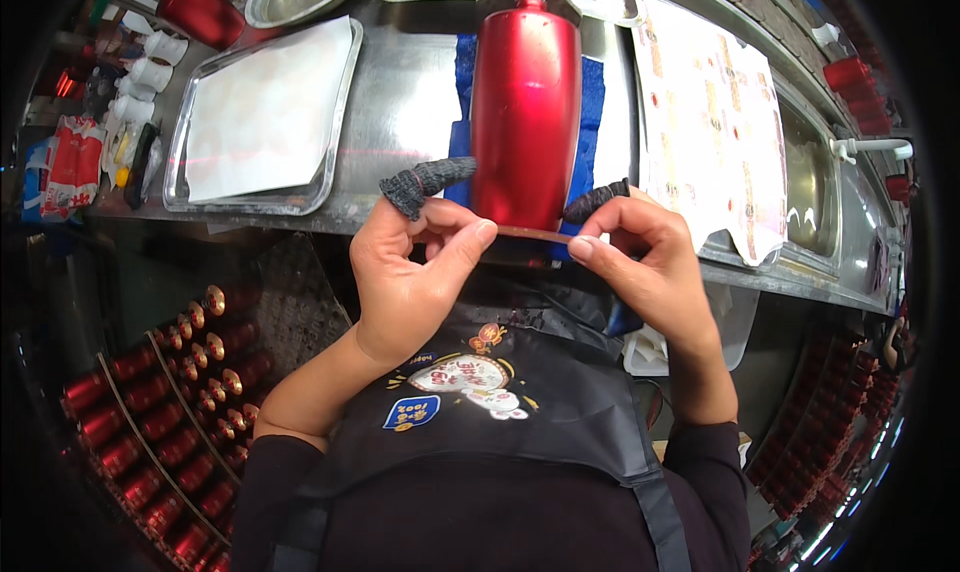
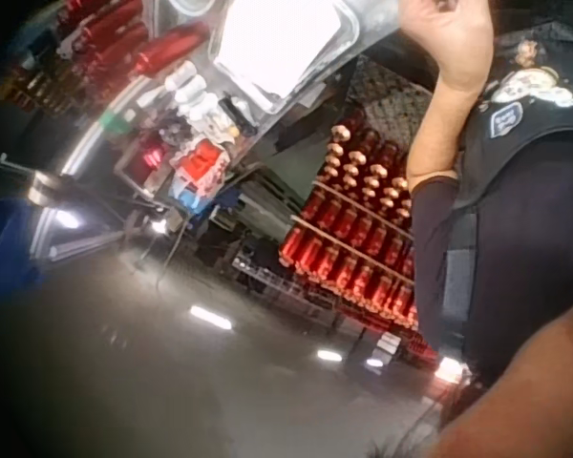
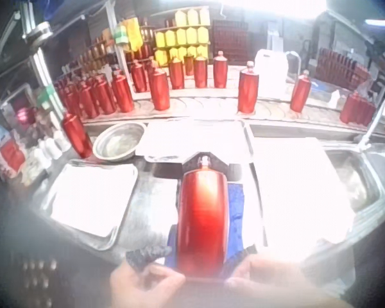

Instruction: The person applies gold decorative stickers to the necks of red cylindrical bottles, then wipes the bottles with a blue cloth and secures a rubber band around the base. The process is repeated for multiple bottles.

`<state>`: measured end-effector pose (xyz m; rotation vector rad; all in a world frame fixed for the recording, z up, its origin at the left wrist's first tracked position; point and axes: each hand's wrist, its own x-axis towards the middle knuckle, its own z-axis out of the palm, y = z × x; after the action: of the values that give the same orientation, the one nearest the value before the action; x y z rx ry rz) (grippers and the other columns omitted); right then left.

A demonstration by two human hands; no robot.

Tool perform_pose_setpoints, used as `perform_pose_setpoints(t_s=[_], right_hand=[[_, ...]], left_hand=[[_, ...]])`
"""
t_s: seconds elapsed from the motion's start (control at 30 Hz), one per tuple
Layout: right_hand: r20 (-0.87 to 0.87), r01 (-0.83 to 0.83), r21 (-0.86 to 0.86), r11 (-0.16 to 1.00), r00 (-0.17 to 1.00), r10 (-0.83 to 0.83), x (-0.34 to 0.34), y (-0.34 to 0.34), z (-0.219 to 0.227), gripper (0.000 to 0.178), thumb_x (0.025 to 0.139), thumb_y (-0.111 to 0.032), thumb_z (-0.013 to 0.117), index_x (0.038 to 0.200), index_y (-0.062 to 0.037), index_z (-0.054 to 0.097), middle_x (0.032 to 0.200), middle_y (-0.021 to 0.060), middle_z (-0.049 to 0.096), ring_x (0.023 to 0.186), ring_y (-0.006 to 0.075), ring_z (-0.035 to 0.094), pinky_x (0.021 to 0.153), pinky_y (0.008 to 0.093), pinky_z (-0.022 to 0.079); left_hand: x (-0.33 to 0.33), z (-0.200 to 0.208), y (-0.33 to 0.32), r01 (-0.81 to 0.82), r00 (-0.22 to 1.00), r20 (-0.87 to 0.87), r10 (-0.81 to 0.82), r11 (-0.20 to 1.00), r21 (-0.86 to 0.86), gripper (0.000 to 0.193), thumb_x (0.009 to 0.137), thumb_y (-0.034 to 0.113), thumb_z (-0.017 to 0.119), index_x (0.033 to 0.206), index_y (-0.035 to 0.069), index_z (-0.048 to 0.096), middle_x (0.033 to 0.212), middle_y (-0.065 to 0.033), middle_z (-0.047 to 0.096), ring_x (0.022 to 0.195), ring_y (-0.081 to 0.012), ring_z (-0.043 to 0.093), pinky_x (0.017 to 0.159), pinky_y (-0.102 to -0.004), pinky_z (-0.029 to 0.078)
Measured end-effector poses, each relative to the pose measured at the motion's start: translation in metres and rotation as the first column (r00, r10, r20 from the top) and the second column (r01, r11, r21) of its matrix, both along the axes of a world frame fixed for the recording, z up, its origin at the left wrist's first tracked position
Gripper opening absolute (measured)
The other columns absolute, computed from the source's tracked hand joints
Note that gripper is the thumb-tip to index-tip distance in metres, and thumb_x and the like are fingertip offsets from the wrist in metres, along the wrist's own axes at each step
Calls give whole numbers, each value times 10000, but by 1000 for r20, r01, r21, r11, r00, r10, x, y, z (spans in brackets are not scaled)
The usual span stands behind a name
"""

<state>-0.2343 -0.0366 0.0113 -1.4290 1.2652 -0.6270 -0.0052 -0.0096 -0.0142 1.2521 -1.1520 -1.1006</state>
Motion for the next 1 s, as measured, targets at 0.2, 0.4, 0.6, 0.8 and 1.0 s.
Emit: perform_pose_setpoints(t_s=[0.2, 0.4, 0.6, 0.8, 1.0], right_hand=[[43, 123, -70, 990, 992, -120, 17, 10, -17, 165, 905, -131, 763, 840, -24, 657, 684, -83, 531, 568, -28, 411, 519, 182, 261], [-30, 104, -100, 989, 994, -108, 21, 6, -17, 145, 910, -112, 751, 847, -24, 654, 677, -84, 536, 581, -30, 426, 520, 178, 256], [75, 157, -39, 987, 985, -153, 21, 4, -26, 95, 925, -58, 726, 870, -20, 659, 767, -55, 594, 632, -26, 469, 546, 165, 316], [121, 175, 56, 983, 976, -180, 11, 4, -31, 139, 917, -131, 717, 842, -39, 644, 709, -58, 599, 567, -17, 455, 507, 175, 320], [187, 227, 93, 969, 952, -241, 2, 8, -33, 138, 919, -133, 697, 842, -45, 623, 681, -49, 581, 509, -2, 459, 460, 178, 326]], left_hand=[[12, -32, 0, 8, 1000, 9, -8, 1000, 1, 393, 889, -36, 730, 1253, 6, 588, 862, -6, 679, 766, -49, 591, 709, -206, 459], [28, -41, -13, 55, 918, 397, -5, 992, -116, 716, 805, -7, 747, 1450, 11, 438, 1164, -114, 679, 1117, -181, 618, 962, -329, 473], [22, -52, -25, 285, 823, 559, -97, 922, -260, 933, 777, 79, 839, 1537, -1, 303, 1504, -197, 523, 1469, -275, 406, 1212, -401, 256], [24, -51, -26, 276, 955, 186, -230, 921, -276, 837, 847, 158, 809, 1516, -42, 348, 1522, -194, 491, 1464, -284, 407, 1200, -421, 298], [6, -55, -33, 306, 950, -7, -313, 934, -183, 940, 903, 173, 775, 1588, -40, 167, 1622, -237, 304, 1499, -286, 327, 1216, -397, 256]])
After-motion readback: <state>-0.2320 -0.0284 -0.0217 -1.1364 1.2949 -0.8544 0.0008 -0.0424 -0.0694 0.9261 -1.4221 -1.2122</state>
